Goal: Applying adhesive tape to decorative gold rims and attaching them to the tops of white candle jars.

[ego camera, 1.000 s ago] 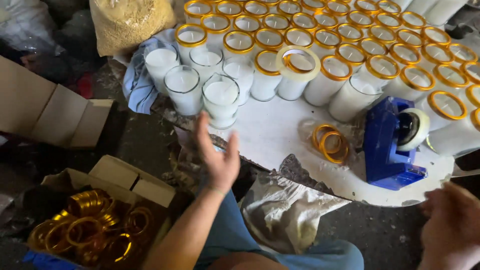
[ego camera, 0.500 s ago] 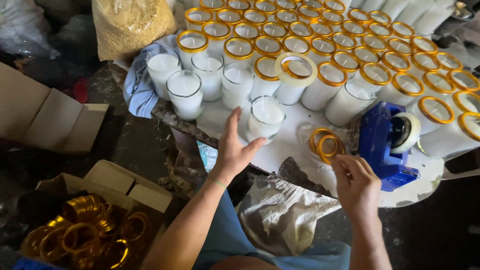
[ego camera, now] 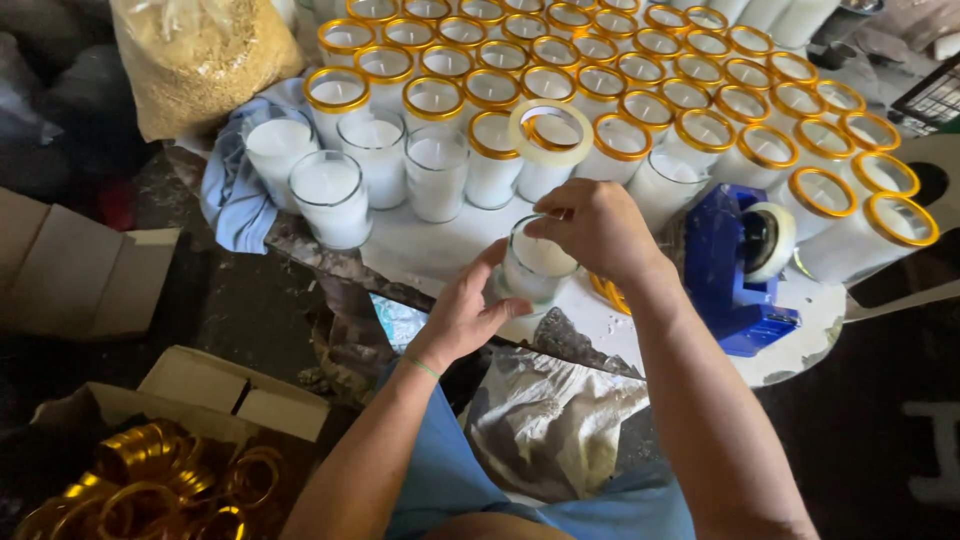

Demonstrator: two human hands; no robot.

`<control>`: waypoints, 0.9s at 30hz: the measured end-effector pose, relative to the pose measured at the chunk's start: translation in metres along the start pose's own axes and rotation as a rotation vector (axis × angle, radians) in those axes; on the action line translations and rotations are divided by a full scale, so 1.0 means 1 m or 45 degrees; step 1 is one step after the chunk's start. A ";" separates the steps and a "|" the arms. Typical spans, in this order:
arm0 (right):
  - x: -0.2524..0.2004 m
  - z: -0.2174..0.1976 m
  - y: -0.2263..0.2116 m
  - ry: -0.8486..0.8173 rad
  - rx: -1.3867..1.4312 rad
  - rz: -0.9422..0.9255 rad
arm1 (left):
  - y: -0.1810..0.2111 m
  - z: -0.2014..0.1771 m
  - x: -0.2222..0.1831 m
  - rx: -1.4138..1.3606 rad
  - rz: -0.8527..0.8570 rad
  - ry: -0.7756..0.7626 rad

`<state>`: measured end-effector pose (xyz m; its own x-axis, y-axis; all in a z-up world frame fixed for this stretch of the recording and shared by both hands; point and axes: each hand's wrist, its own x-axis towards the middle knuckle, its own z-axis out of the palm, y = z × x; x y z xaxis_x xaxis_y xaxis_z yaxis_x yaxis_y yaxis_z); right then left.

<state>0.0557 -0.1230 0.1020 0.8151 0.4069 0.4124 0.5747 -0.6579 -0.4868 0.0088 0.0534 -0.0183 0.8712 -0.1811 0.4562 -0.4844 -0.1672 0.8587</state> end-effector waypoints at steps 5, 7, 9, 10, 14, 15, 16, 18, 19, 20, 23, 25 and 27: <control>-0.005 -0.005 0.004 0.135 -0.207 -0.218 | 0.006 -0.005 0.001 -0.084 -0.039 -0.021; -0.018 -0.012 0.023 0.237 -0.222 -0.197 | 0.008 -0.005 0.001 -0.091 -0.036 -0.018; -0.035 -0.023 0.062 0.405 -0.310 -0.055 | 0.012 -0.007 0.002 -0.111 -0.057 -0.007; -0.043 -0.023 0.072 0.400 -0.313 -0.056 | 0.014 -0.008 0.002 -0.115 -0.058 -0.004; -0.058 -0.025 0.063 0.413 -0.286 0.080 | 0.015 -0.007 0.003 -0.056 -0.060 0.018; -0.057 -0.026 0.048 0.398 -0.147 0.082 | 0.015 -0.007 0.004 -0.022 -0.048 0.023; -0.050 -0.022 0.048 0.403 -0.149 0.089 | 0.010 -0.004 0.004 -0.023 -0.047 0.015; -0.036 -0.011 0.047 0.374 -0.157 0.000 | 0.001 -0.003 0.002 0.049 -0.033 0.021; -0.030 -0.009 0.029 0.379 -0.155 -0.001 | 0.001 -0.002 0.002 0.053 -0.030 0.019; -0.024 -0.008 0.010 0.298 -0.229 -0.052 | 0.000 -0.002 0.001 0.073 -0.019 0.023; -0.013 0.010 -0.010 0.136 -0.396 0.004 | 0.006 -0.003 0.001 0.110 -0.002 0.035; -0.010 0.020 -0.012 0.055 -0.492 0.116 | 0.008 -0.004 0.001 0.124 0.002 0.040; -0.011 0.022 -0.017 0.128 -0.217 0.085 | 0.005 -0.004 -0.002 0.073 0.044 0.051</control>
<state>0.0384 -0.1024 0.0888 0.8346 0.2991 0.4625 0.4920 -0.7825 -0.3817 0.0047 0.0572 -0.0139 0.8559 -0.1492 0.4952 -0.5170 -0.2171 0.8280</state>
